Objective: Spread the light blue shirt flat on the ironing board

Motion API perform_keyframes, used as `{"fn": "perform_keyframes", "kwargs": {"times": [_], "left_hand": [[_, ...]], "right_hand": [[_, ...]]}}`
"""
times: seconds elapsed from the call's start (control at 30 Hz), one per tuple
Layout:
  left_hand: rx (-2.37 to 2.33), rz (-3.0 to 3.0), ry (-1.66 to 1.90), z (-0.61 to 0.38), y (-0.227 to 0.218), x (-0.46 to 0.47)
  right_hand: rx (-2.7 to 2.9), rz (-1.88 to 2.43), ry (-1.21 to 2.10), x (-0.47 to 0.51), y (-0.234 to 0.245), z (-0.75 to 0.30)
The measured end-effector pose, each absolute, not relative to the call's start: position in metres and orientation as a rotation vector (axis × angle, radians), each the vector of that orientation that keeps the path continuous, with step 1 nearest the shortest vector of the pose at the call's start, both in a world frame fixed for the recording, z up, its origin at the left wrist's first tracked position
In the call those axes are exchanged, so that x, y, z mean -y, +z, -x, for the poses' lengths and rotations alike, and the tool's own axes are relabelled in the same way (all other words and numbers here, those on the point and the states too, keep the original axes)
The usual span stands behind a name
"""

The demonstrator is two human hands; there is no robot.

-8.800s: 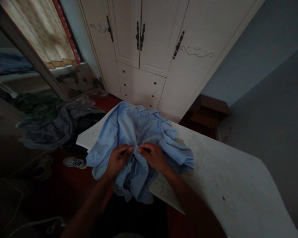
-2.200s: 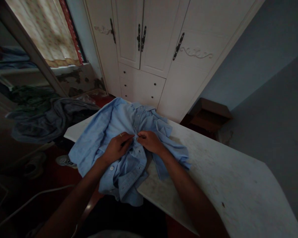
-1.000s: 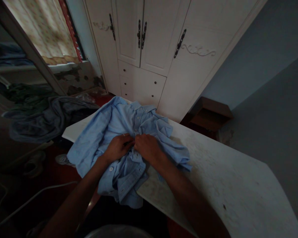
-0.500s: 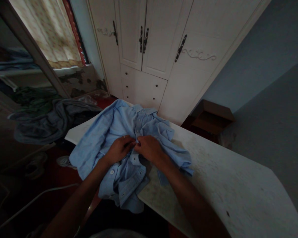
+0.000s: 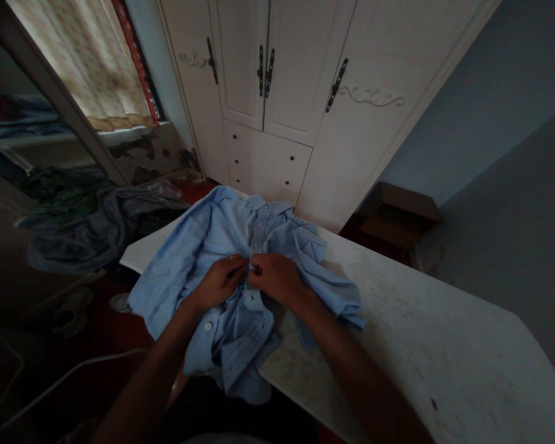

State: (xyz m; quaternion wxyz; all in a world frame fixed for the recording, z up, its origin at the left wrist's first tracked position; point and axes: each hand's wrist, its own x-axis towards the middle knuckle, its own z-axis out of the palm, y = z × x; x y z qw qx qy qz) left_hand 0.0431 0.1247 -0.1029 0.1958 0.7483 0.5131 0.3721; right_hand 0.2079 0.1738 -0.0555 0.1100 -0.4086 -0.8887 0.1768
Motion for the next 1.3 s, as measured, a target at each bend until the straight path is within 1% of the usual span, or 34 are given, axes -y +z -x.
{"fn": "perform_keyframes", "kwargs": {"times": [0.07,0.17,0.23,0.3,0.63,0.9,1.17,1.3], "left_hand": [[-1.437,-2.11,1.03,-0.043,-0.103,-0.125],[-1.435,-2.131,1.011,-0.043,-0.103,-0.126],[-1.436,-2.135,1.007,-0.042,-0.103,-0.127],[-1.446,-2.131,1.003,-0.042,-0.103,-0.127],[-1.393,-2.063,1.035,-0.042,-0.102,-0.127],[-1.396,-2.029,1.063,-0.042,-0.1,-0.125],[-1.453,-2.007,1.054,-0.045,-0.101,-0.123],[-1.476,-2.009,1.076,-0.046,-0.1,-0.12]], "right_hand": [[2.678,1.183,0.369,-0.173,-0.056,-0.208],[2.754,1.048,0.181,-0.174,-0.059,-0.211],[2.775,0.964,0.103,-0.175,-0.063,-0.213],[2.772,0.924,0.091,-0.176,-0.066,-0.216],[2.44,0.915,0.516,-0.183,-0.077,-0.226],[2.263,0.882,0.69,-0.183,-0.082,-0.223],[2.24,0.941,0.768,-0.18,-0.08,-0.22],[2.276,0.864,0.771,-0.177,-0.075,-0.221]]}}
